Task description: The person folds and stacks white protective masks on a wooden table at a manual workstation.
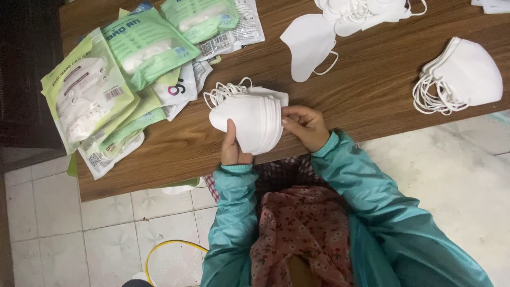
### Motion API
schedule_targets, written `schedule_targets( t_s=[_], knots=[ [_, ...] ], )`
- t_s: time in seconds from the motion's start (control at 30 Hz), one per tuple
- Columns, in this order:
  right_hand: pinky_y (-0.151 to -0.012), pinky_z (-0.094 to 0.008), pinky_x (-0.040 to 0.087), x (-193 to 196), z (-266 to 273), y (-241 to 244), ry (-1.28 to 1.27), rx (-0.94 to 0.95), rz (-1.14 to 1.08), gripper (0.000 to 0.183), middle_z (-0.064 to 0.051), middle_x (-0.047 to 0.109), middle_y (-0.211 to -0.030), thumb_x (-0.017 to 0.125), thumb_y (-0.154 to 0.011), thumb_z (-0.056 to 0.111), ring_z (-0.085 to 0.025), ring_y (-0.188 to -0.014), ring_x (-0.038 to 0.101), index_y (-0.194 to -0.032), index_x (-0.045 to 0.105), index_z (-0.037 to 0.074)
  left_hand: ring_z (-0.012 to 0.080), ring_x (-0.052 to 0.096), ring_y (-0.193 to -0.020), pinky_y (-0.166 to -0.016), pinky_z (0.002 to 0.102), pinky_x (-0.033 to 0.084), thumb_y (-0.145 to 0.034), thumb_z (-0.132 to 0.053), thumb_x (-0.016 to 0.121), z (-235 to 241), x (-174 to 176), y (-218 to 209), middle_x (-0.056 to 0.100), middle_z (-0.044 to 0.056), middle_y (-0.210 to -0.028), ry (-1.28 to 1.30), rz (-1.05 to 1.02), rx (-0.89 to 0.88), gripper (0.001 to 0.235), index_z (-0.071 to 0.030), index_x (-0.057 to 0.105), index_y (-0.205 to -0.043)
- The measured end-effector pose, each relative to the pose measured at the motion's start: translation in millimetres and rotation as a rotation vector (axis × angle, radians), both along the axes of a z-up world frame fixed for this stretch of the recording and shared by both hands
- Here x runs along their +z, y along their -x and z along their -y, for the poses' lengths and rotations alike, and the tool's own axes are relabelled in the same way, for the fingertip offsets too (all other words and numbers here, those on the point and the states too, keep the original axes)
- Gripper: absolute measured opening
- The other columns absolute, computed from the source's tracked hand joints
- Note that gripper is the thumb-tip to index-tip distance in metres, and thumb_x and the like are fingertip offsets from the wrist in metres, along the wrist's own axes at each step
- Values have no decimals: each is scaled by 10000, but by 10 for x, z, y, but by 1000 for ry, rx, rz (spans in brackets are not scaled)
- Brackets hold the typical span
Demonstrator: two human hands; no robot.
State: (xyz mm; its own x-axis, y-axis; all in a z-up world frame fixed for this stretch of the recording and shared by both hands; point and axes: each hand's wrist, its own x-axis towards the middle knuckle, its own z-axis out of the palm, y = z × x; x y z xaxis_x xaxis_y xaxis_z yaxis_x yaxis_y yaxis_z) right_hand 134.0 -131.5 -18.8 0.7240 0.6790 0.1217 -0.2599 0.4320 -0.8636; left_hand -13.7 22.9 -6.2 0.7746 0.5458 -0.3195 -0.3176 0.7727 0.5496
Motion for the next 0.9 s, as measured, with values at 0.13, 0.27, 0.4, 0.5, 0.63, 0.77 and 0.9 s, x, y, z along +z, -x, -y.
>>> schedule_targets(
  t_s=[0.13, 0.27, 0.4, 0.5, 0.63, 0.77, 0.9],
  knots=[
    [-636, -348, 665, 0, 12, -8, 14, -10, 20, 339, -134, 673, -771, 784, -870, -17, -162, -713, 697, -1172, 665, -116, 281, 614, -1256, -1119, 503, 492, -1060, -436, 523, 18, -41, -3, 574, 124, -1454, 9, 2, -8, 536, -110, 509, -1484],
    [-800, -389, 647, -246, 26, -77, -11, -35, -17, 392, -187, 742, -981, 793, -869, 12, -205, -878, 721, -1225, 658, -80, 272, 636, -1226, -1094, 505, 513, -1044, -449, 540, 79, 114, -7, 593, 135, -1430, -152, -13, -80, 561, -115, 496, -1492],
    [-948, -425, 601, -213, 17, -96, -77, -107, -2, 500, -191, 729, -1148, 791, -871, 17, -233, -1027, 705, -1325, 595, -58, 280, 653, -1197, -1068, 496, 537, -1026, -248, 614, 74, -162, 67, 637, 186, -1369, -316, -82, -69, 474, -73, 527, -1459],
    [-1014, -454, 574, -60, 23, -93, -121, -110, 4, 492, -198, 715, -1194, 753, -905, 17, -263, -1093, 691, -1360, 573, -31, 297, 666, -1171, -1033, 500, 554, -996, -155, 660, -58, -614, 205, 642, 206, -1353, -400, -124, -68, 467, -58, 547, -1439],
    [-1027, -464, 567, 13, -8, -81, -164, -116, 15, 549, -224, 705, -1202, 755, -886, -11, -277, -1126, 686, -1395, 551, -32, 266, 702, -1049, -928, 478, 612, -952, -160, 732, 94, 101, 107, 708, 185, -1234, -493, -195, -53, 480, -52, 590, -1397],
    [-1072, -421, 550, 175, 16, -70, -109, -134, 25, 619, -151, 666, -1320, 731, -938, 73, -213, -1186, 649, -1495, 464, 35, 232, 624, -747, -669, 393, 587, -930, -264, 775, 46, 10, 131, 644, 162, -959, -509, -311, -128, 511, -28, 607, -1351],
    [-1093, -407, 559, 404, 82, -44, -38, -82, -27, 731, -117, 655, -1328, 622, -1030, 122, -206, -1204, 634, -1637, 216, 132, 266, 690, -494, -418, 348, 625, -969, -282, 701, 194, 441, 14, 694, 195, -660, -272, -295, -116, 354, -8, 688, -1193]
  ],
)
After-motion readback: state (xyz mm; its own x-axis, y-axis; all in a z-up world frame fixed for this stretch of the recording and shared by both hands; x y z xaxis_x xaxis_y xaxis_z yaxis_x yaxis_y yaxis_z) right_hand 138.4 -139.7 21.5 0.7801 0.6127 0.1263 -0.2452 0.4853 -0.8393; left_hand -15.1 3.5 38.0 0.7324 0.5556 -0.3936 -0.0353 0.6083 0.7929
